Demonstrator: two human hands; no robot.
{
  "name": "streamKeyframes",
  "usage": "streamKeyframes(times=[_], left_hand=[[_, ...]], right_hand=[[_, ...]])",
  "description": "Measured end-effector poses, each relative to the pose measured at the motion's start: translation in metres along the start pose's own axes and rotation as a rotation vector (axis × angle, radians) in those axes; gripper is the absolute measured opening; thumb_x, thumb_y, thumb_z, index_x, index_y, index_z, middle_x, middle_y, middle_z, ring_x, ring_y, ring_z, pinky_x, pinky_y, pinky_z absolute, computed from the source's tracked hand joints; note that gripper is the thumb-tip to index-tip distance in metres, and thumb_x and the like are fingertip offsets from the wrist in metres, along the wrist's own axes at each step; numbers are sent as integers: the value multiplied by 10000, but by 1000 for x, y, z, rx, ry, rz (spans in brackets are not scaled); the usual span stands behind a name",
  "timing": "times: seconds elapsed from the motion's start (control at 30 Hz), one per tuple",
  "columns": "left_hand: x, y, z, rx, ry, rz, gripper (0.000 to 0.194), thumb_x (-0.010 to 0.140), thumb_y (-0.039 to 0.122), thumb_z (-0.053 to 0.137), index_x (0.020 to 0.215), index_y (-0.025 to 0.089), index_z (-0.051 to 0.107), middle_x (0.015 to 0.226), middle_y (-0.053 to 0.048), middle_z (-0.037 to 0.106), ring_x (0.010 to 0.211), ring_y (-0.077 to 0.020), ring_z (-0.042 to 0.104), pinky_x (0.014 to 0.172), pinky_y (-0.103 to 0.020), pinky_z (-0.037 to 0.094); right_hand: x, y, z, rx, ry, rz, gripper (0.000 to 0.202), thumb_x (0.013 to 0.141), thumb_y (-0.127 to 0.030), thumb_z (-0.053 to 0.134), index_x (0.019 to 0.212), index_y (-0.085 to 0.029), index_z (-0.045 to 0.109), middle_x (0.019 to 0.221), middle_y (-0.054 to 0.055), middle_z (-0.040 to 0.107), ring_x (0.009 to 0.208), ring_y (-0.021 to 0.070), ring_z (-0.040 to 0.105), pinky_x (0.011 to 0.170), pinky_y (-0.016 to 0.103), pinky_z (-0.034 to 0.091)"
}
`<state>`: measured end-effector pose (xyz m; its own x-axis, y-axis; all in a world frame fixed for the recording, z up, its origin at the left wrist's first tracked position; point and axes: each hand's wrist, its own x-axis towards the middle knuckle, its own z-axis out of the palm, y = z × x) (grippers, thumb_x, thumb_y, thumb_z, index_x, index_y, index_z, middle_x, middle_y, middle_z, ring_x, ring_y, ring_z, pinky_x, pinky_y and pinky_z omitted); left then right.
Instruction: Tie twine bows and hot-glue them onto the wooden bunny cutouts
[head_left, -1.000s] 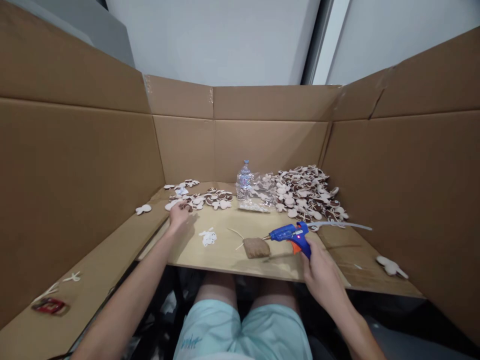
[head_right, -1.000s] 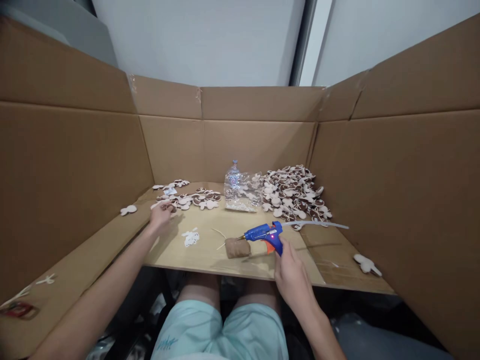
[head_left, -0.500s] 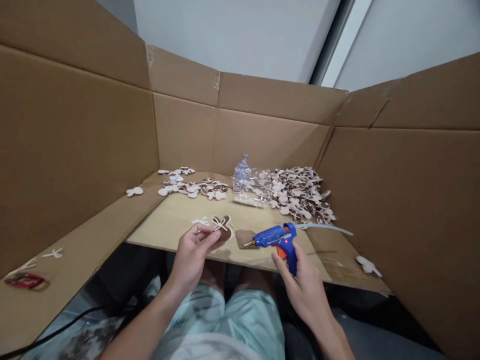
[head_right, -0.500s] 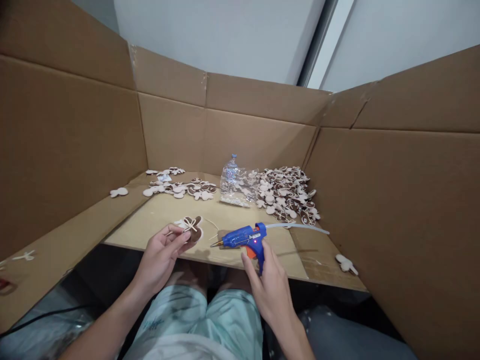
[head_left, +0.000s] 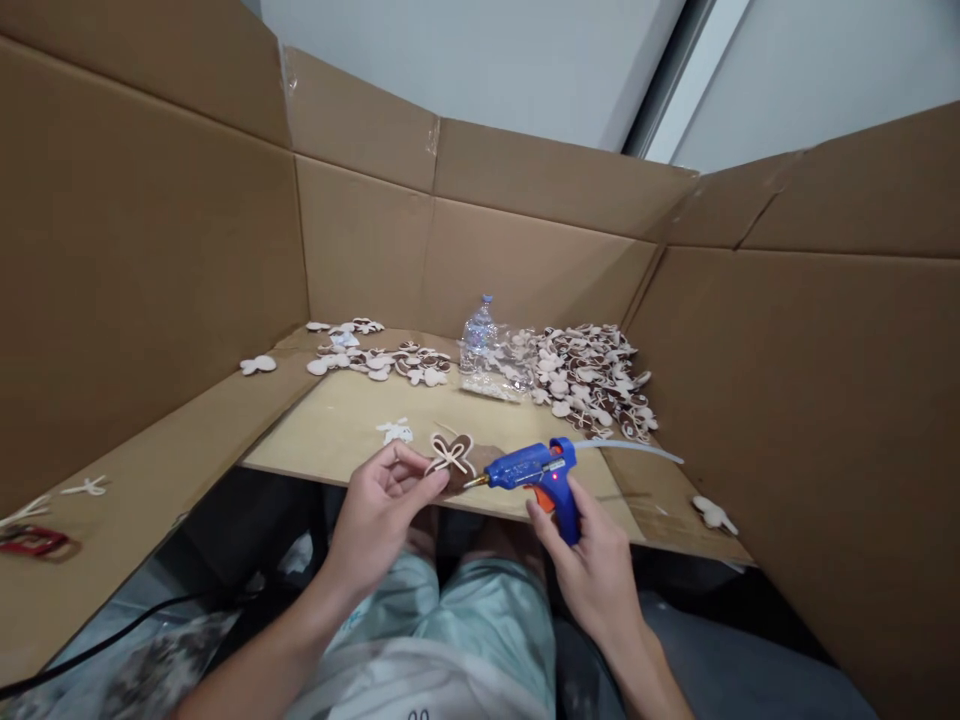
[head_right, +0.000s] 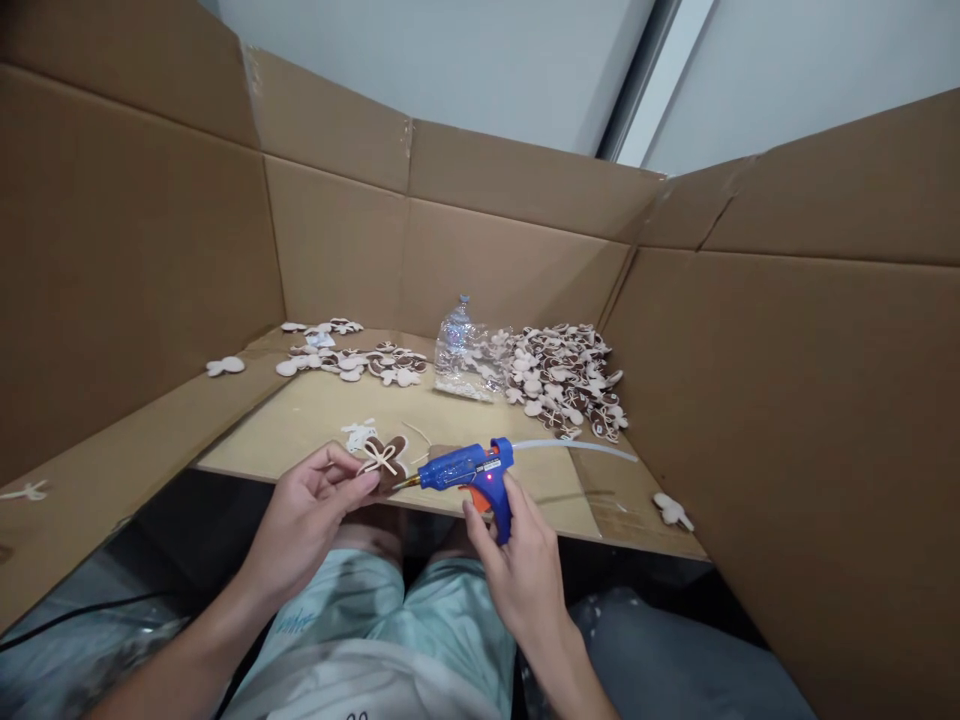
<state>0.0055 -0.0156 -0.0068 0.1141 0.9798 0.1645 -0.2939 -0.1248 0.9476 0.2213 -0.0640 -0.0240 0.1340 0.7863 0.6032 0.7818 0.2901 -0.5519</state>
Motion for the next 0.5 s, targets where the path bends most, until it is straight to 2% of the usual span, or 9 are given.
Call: streamKeyframes(times=[0.23,0.5], left_hand=[[-3,2,0,-25,-3,-9,245,732,299,770,754,173,561,722,-1,672,733,-138,643,737,-267,509],[-3,8,3,-66,19,-24,238,676,247,801,719,175,578,700,-7,675,692,-133,633,674,-224,490]], right_hand=[[0,-4,-1,1,11,-23,232,895,-363,553,992,-162,616,783,38,682,616,155,606,580,236,485],[-1,-4,-2,-16,39,-28,236,896,-352,546,1015,-162,617,845,68,702,681,182,644,616,255,508]])
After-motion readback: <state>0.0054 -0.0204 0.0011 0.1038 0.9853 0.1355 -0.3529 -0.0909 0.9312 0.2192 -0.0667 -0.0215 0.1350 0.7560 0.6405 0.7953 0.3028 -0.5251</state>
